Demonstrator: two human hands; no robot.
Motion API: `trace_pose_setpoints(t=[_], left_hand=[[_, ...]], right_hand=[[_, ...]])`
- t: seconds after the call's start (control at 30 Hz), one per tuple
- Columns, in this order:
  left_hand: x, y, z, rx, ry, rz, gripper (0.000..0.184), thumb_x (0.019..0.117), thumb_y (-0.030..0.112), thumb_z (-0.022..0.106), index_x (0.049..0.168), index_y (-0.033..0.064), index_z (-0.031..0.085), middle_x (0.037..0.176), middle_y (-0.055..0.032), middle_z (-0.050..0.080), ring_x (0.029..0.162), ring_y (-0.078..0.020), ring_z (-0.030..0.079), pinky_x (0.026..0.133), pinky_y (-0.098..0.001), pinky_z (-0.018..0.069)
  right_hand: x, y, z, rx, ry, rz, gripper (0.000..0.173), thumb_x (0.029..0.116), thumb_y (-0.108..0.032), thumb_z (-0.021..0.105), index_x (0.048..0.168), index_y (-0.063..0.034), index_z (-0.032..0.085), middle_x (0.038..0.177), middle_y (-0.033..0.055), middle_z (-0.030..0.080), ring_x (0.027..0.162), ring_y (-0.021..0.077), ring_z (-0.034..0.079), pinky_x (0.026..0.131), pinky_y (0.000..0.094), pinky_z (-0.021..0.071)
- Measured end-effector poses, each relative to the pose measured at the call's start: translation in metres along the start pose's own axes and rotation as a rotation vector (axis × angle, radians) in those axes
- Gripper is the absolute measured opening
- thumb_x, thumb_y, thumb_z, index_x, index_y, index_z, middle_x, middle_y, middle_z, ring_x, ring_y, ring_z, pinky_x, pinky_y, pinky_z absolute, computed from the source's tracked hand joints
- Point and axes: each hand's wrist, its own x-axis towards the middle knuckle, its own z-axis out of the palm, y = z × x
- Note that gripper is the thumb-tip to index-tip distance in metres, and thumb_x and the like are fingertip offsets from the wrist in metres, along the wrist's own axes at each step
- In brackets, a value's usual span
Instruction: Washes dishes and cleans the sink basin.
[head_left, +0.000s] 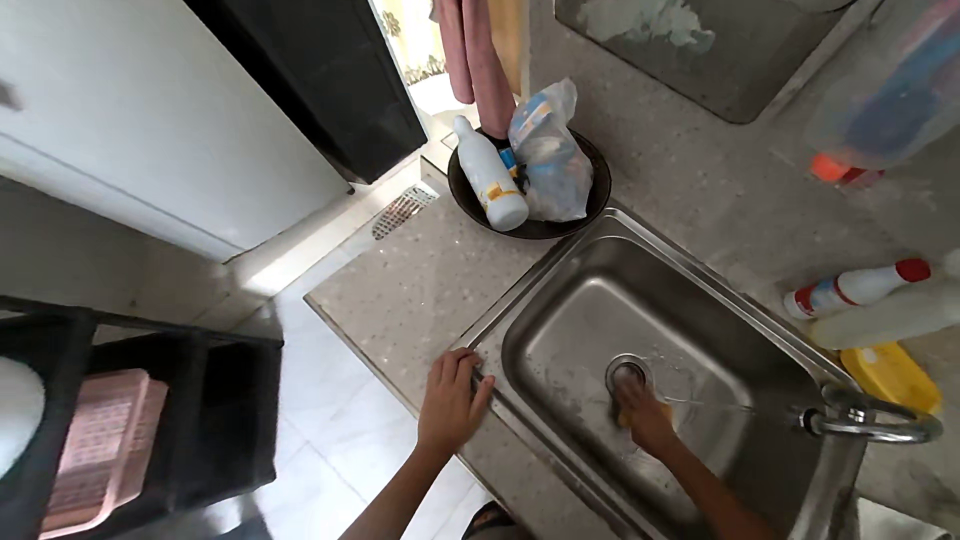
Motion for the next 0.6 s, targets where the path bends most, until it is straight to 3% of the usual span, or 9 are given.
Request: trace_pose_setpoints(t=[0.07, 0.1, 0.17, 0.2, 0.27, 0.33, 0.4, 0.47, 0.6], left_hand=[[0.001, 0.000, 0.000, -0.005, -0.011, -0.011, 0.062, 0.1026, 0.048, 0.033, 0.114, -0.0020, 0.069, 0.128, -0.0224, 0.063, 0.123, -0.0443, 0.058, 0.104, -0.0566, 0.0450], [0.002, 0.000, -0.001, -0.015, -0.024, -0.019, 0.062, 0.1025, 0.047, 0.035, 0.115, -0.0025, 0.069, 0.129, -0.0230, 0.063, 0.124, -0.0451, 0.057, 0.105, -0.0583, 0.0444], [0.002, 0.000, -0.003, -0.025, -0.036, -0.030, 0.061, 0.1023, 0.047, 0.035, 0.116, -0.0026, 0.069, 0.130, -0.0235, 0.063, 0.125, -0.0467, 0.057, 0.105, -0.0599, 0.0439], [0.002, 0.000, -0.003, -0.030, -0.039, -0.031, 0.061, 0.1023, 0.047, 0.035, 0.116, -0.0025, 0.069, 0.130, -0.0236, 0.063, 0.125, -0.0472, 0.056, 0.105, -0.0604, 0.0436], [0.002, 0.000, -0.004, -0.036, -0.046, -0.032, 0.060, 0.1023, 0.046, 0.035, 0.115, -0.0027, 0.068, 0.129, -0.0236, 0.063, 0.125, -0.0475, 0.055, 0.105, -0.0607, 0.0428], [0.002, -0.001, -0.003, -0.041, -0.040, -0.019, 0.062, 0.1026, 0.047, 0.034, 0.115, -0.0034, 0.068, 0.129, -0.0239, 0.063, 0.125, -0.0476, 0.055, 0.105, -0.0607, 0.0426], [0.002, -0.003, -0.001, -0.030, -0.023, -0.003, 0.062, 0.1030, 0.048, 0.033, 0.112, -0.0021, 0.069, 0.128, -0.0225, 0.063, 0.123, -0.0460, 0.056, 0.104, -0.0589, 0.0438], [0.001, -0.005, -0.001, -0.020, -0.035, 0.003, 0.062, 0.1033, 0.048, 0.033, 0.111, -0.0013, 0.069, 0.127, -0.0224, 0.063, 0.123, -0.0462, 0.056, 0.103, -0.0599, 0.0437], [0.004, -0.002, -0.005, -0.006, -0.081, -0.011, 0.061, 0.1028, 0.047, 0.033, 0.110, -0.0017, 0.070, 0.129, -0.0224, 0.062, 0.127, -0.0473, 0.053, 0.106, -0.0613, 0.0412]], right_hand=[[0.005, 0.005, -0.004, 0.007, -0.067, -0.037, 0.064, 0.0953, 0.003, 0.054, 0.157, -0.0037, 0.039, 0.169, 0.0148, 0.023, 0.157, 0.0384, 0.015, 0.125, 0.0615, 0.0102], [0.005, 0.010, -0.011, 0.065, -0.016, 0.063, 0.058, 0.0971, -0.003, 0.056, 0.153, -0.0028, 0.045, 0.167, 0.0175, 0.027, 0.156, 0.0398, 0.020, 0.125, 0.0608, 0.0145], [-0.001, 0.026, -0.026, 0.318, 0.235, 0.317, 0.049, 0.0951, -0.005, 0.061, 0.142, 0.0072, 0.054, 0.156, 0.0280, 0.041, 0.146, 0.0441, 0.039, 0.120, 0.0568, 0.0308], [-0.006, 0.033, -0.032, 0.513, 0.386, 0.432, 0.048, 0.0952, -0.003, 0.061, 0.140, 0.0115, 0.052, 0.149, 0.0321, 0.046, 0.139, 0.0450, 0.047, 0.116, 0.0547, 0.0383], [-0.016, 0.042, -0.039, 0.946, 0.645, 0.575, 0.054, 0.0970, 0.000, 0.058, 0.148, 0.0063, 0.044, 0.137, 0.0304, 0.056, 0.120, 0.0373, 0.060, 0.102, 0.0488, 0.0502], [-0.025, 0.047, -0.041, 1.275, 0.771, 0.632, 0.041, 0.0995, -0.003, 0.054, 0.140, 0.0007, 0.050, 0.117, 0.0205, 0.061, 0.091, 0.0229, 0.062, 0.078, 0.0387, 0.0540], [-0.035, 0.044, -0.049, 1.352, 0.713, 0.684, 0.028, 0.1026, -0.017, 0.059, 0.123, 0.0026, 0.057, 0.100, 0.0127, 0.061, 0.080, 0.0157, 0.057, 0.071, 0.0339, 0.0514], [-0.037, 0.035, -0.052, 1.249, 0.562, 0.678, 0.029, 0.1033, -0.024, 0.061, 0.113, 0.0040, 0.062, 0.091, 0.0111, 0.060, 0.075, 0.0151, 0.056, 0.070, 0.0335, 0.0503], [-0.009, 0.017, -0.038, 1.006, 0.249, 0.468, 0.031, 0.1024, -0.024, 0.062, 0.111, 0.0055, 0.066, 0.096, 0.0175, 0.067, 0.083, 0.0228, 0.064, 0.080, 0.0408, 0.0545]])
